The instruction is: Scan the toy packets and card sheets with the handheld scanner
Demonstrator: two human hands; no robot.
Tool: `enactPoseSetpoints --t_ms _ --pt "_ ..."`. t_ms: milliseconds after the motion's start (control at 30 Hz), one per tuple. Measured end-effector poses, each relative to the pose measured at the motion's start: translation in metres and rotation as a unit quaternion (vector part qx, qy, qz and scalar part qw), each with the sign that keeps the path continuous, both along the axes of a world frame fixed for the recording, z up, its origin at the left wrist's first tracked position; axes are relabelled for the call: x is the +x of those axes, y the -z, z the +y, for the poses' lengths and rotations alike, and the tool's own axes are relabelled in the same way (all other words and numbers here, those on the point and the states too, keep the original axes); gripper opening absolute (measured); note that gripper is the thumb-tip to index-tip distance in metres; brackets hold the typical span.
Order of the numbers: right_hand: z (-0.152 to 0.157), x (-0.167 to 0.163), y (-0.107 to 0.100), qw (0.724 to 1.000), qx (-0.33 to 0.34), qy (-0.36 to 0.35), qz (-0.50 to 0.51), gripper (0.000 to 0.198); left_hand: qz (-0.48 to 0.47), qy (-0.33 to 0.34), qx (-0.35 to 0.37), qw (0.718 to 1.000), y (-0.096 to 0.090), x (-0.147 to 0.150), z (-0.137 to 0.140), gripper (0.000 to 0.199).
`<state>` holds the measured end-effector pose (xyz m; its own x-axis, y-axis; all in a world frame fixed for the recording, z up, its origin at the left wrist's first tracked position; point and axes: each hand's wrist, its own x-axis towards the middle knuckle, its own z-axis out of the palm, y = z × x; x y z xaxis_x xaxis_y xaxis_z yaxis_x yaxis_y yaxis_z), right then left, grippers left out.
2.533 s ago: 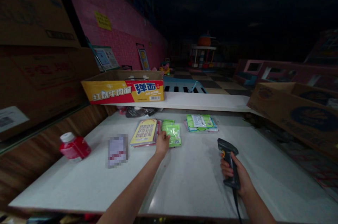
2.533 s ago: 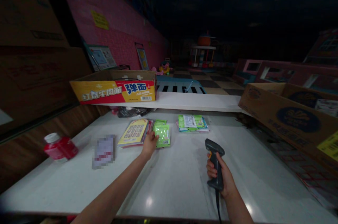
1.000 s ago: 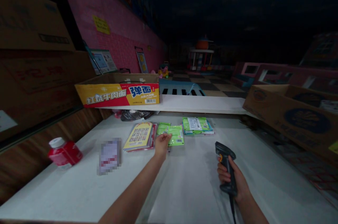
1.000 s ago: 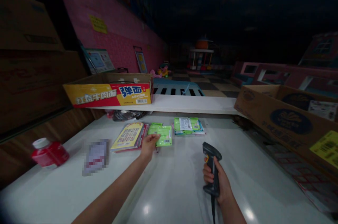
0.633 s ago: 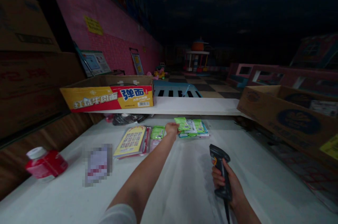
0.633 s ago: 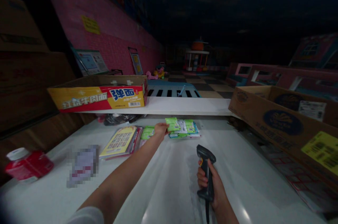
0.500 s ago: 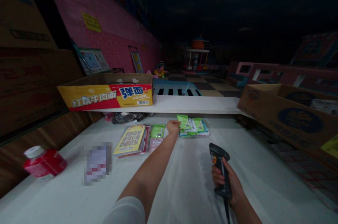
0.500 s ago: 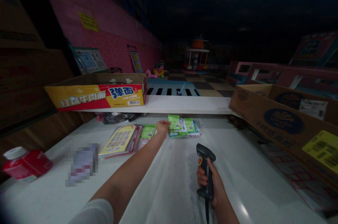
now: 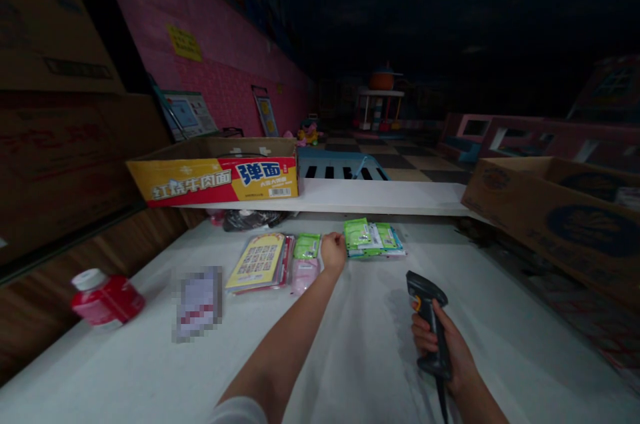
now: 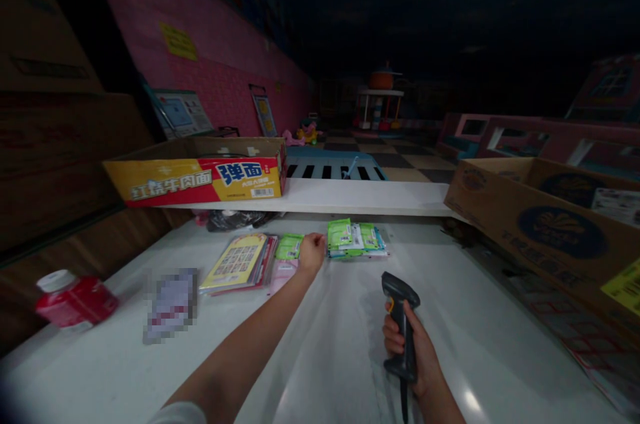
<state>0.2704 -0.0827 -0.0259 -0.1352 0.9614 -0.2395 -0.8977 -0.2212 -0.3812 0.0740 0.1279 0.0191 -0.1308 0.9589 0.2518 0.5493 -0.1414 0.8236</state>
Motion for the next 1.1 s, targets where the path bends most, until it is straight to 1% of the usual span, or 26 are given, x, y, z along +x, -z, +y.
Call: enactPoseSetpoints --t_ms 67,100,133,200,300,367,467,500,533,600,667,733,833,867,900,933,1000,1033,1100 --pt "0.0 0.001 0.001 1.0 0.003 -0.005 0.002 0.028 0.11 0.014 0.032 0.993 -0.004 -0.018 -0.018 0.021" --pt "0.0 0.001 0.001 1.0 0.005 -0.006 0.003 0.028 0.173 0.018 0.038 0.984 -0.005 -0.028 -0.028 0.022" --pt "-0.001 0.001 0.002 1.0 0.005 -0.006 0.005 0.028 0.23 0.021 0.036 0.972 -0.005 -0.037 -0.039 0.023" --pt "-0.001 0.001 0.004 1.0 0.006 -0.002 0.007 0.028 0.317 0.022 0.011 0.948 -0.001 -0.053 -0.062 0.027" --pt "-0.002 0.001 0.005 1.0 0.012 0.001 0.006 0.025 0.385 0.011 -0.026 0.923 0.01 -0.07 -0.093 0.039" --pt "-0.003 0.0 0.004 1.0 0.015 0.002 0.005 0.024 0.398 0.028 -0.034 0.917 0.017 -0.078 -0.107 0.045" --pt "-0.005 -0.001 0.002 1.0 0.011 0.009 0.009 0.023 0.381 0.093 -0.02 0.92 0.019 -0.085 -0.115 0.038" --pt "-0.006 -0.001 0.001 1.0 0.008 0.012 0.01 0.022 0.376 0.102 -0.017 0.921 0.018 -0.086 -0.115 0.035" --pt "-0.006 -0.001 0.0 1.0 0.006 0.013 0.01 0.022 0.374 0.099 -0.019 0.922 0.017 -0.086 -0.115 0.034" --pt "-0.006 -0.002 -0.002 1.0 0.002 0.012 0.004 0.021 0.379 0.064 -0.037 0.922 0.013 -0.084 -0.113 0.035" --pt "-0.007 -0.002 -0.003 1.0 0.003 0.013 -0.006 0.022 0.38 0.029 -0.061 0.923 0.01 -0.08 -0.112 0.042" --pt "-0.008 -0.004 -0.003 1.0 0.008 0.017 -0.021 0.024 0.356 0.017 -0.078 0.931 0.009 -0.077 -0.11 0.049" --pt "-0.01 -0.006 -0.005 0.998 0.017 0.028 -0.057 0.027 0.263 0.009 -0.078 0.961 0.013 -0.082 -0.106 0.073" --pt "-0.011 -0.007 -0.007 0.997 0.018 0.03 -0.074 0.028 0.22 0.009 -0.067 0.973 0.016 -0.085 -0.104 0.076" --pt "-0.011 -0.009 -0.008 0.995 0.016 0.03 -0.094 0.03 0.175 0.015 -0.048 0.983 0.02 -0.09 -0.102 0.072" --pt "-0.012 -0.011 -0.01 0.992 0.012 0.027 -0.119 0.032 0.131 0.026 -0.022 0.991 0.024 -0.094 -0.1 0.062" --pt "-0.013 -0.017 -0.015 0.982 0.0 0.019 -0.186 0.037 0.058 0.052 0.032 0.996 0.033 -0.103 -0.097 0.036" --pt "-0.015 -0.021 -0.019 0.974 -0.005 0.012 -0.226 0.039 0.028 0.063 0.054 0.996 0.037 -0.106 -0.096 0.026" --pt "-0.02 -0.032 -0.026 0.949 -0.007 -0.013 -0.315 0.042 -0.023 0.073 0.078 0.994 0.044 -0.109 -0.094 0.02"
